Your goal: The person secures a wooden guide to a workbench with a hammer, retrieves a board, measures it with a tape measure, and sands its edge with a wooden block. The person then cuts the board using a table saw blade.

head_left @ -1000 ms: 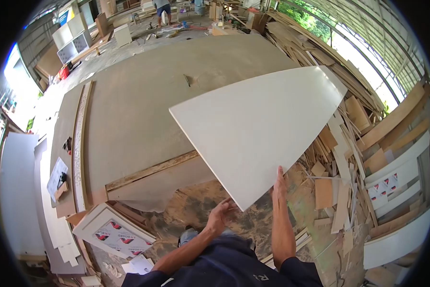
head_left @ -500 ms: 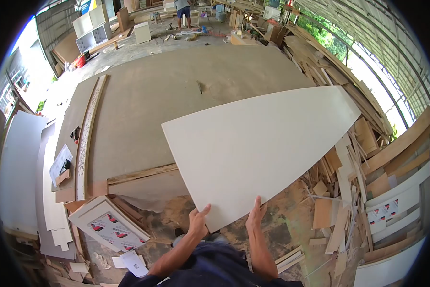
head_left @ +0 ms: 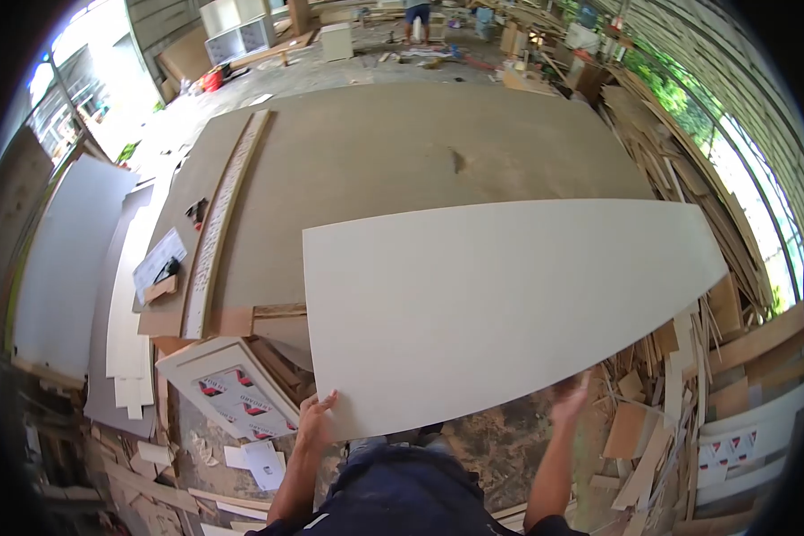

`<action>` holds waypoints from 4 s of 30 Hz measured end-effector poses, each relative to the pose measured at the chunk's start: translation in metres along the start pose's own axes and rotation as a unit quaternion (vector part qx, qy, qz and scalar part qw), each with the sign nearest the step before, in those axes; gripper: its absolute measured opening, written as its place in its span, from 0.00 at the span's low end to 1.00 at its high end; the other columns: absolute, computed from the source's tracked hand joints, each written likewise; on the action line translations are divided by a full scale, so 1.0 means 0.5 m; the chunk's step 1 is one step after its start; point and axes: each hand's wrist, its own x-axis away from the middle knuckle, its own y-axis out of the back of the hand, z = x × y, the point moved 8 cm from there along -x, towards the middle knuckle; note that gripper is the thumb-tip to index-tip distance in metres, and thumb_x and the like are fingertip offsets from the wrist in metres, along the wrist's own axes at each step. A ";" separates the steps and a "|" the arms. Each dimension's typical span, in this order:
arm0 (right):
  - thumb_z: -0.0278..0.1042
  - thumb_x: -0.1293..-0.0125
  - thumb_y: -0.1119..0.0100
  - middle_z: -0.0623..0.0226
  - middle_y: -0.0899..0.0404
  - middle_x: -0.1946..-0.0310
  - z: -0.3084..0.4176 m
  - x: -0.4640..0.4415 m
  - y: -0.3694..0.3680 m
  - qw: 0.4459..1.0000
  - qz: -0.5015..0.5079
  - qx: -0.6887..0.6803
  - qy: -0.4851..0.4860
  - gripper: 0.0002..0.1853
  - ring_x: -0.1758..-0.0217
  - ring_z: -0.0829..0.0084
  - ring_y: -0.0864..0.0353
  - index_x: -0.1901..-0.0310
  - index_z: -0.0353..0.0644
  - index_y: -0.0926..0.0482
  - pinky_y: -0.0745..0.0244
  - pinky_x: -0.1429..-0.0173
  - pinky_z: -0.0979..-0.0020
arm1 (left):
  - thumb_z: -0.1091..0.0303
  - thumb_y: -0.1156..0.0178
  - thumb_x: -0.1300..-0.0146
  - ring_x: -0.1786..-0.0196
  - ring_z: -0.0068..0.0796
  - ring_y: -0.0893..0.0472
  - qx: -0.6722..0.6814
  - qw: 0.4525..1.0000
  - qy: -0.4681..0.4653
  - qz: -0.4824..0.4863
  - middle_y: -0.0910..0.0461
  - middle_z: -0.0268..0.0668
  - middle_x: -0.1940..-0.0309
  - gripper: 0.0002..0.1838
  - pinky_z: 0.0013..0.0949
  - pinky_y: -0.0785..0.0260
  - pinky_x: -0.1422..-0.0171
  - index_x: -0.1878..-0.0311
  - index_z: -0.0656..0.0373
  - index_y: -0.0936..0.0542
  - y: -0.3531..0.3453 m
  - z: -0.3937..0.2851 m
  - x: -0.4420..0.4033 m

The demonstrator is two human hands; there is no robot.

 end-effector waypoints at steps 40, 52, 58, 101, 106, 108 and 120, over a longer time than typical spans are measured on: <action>0.69 0.27 0.54 0.60 0.22 0.44 -0.343 0.121 -0.107 0.971 0.027 0.074 -0.228 0.37 0.44 0.57 0.21 0.33 0.42 0.30 0.20 0.44 0.53 | 0.46 0.31 0.40 0.32 0.52 0.26 -0.486 0.669 -0.170 -0.536 0.25 0.55 0.34 0.40 0.46 0.35 0.30 0.30 0.61 0.27 0.667 -0.238 -0.161; 0.63 0.27 0.49 0.58 0.28 0.33 0.217 -0.457 0.281 0.987 -0.140 -0.081 -0.019 0.36 0.32 0.58 0.30 0.30 0.40 0.30 0.33 0.29 0.54 | 0.64 0.35 0.29 0.49 0.41 0.17 0.128 0.817 -0.247 -0.505 0.19 0.49 0.46 0.27 0.43 0.21 0.45 0.38 0.78 0.26 -0.072 0.223 -0.088; 0.57 0.22 0.56 0.57 0.36 0.25 0.256 -0.737 0.440 0.974 -0.020 0.222 0.049 0.34 0.25 0.53 0.36 0.26 0.39 0.37 0.44 0.21 0.49 | 0.64 0.34 0.28 0.57 0.31 0.17 0.171 0.815 -0.270 -0.483 0.17 0.43 0.53 0.22 0.38 0.21 0.54 0.45 0.79 0.22 -0.178 0.241 -0.111; 0.57 0.19 0.63 0.58 0.40 0.22 0.164 -0.704 0.085 0.986 -0.057 -0.014 -0.157 0.35 0.21 0.52 0.41 0.23 0.38 0.40 0.49 0.18 0.49 | 0.69 0.33 0.30 0.58 0.29 0.17 0.161 0.767 -0.311 -0.538 0.16 0.39 0.54 0.17 0.34 0.21 0.53 0.46 0.71 0.22 -0.193 0.118 -0.202; 0.58 0.19 0.64 0.58 0.41 0.21 0.158 -0.707 0.070 0.986 -0.057 -0.016 -0.158 0.35 0.21 0.52 0.41 0.23 0.38 0.40 0.49 0.18 0.49 | 0.70 0.34 0.30 0.56 0.31 0.17 0.191 0.773 -0.331 -0.507 0.18 0.41 0.50 0.19 0.34 0.21 0.51 0.42 0.72 0.24 -0.186 0.114 -0.226; 0.58 0.19 0.64 0.58 0.41 0.21 0.157 -0.708 0.067 0.986 -0.059 -0.017 -0.156 0.35 0.21 0.52 0.41 0.23 0.38 0.40 0.49 0.18 0.49 | 0.71 0.34 0.29 0.53 0.33 0.17 0.201 0.777 -0.330 -0.498 0.18 0.42 0.48 0.20 0.35 0.21 0.49 0.41 0.72 0.25 -0.175 0.125 -0.234; 0.58 0.19 0.64 0.58 0.41 0.21 0.162 -0.717 0.064 0.987 -0.066 -0.026 -0.145 0.35 0.21 0.51 0.41 0.23 0.39 0.41 0.49 0.18 0.49 | 0.68 0.33 0.29 0.53 0.31 0.18 0.187 0.788 -0.335 -0.482 0.19 0.42 0.48 0.21 0.35 0.22 0.49 0.41 0.72 0.25 -0.165 0.121 -0.299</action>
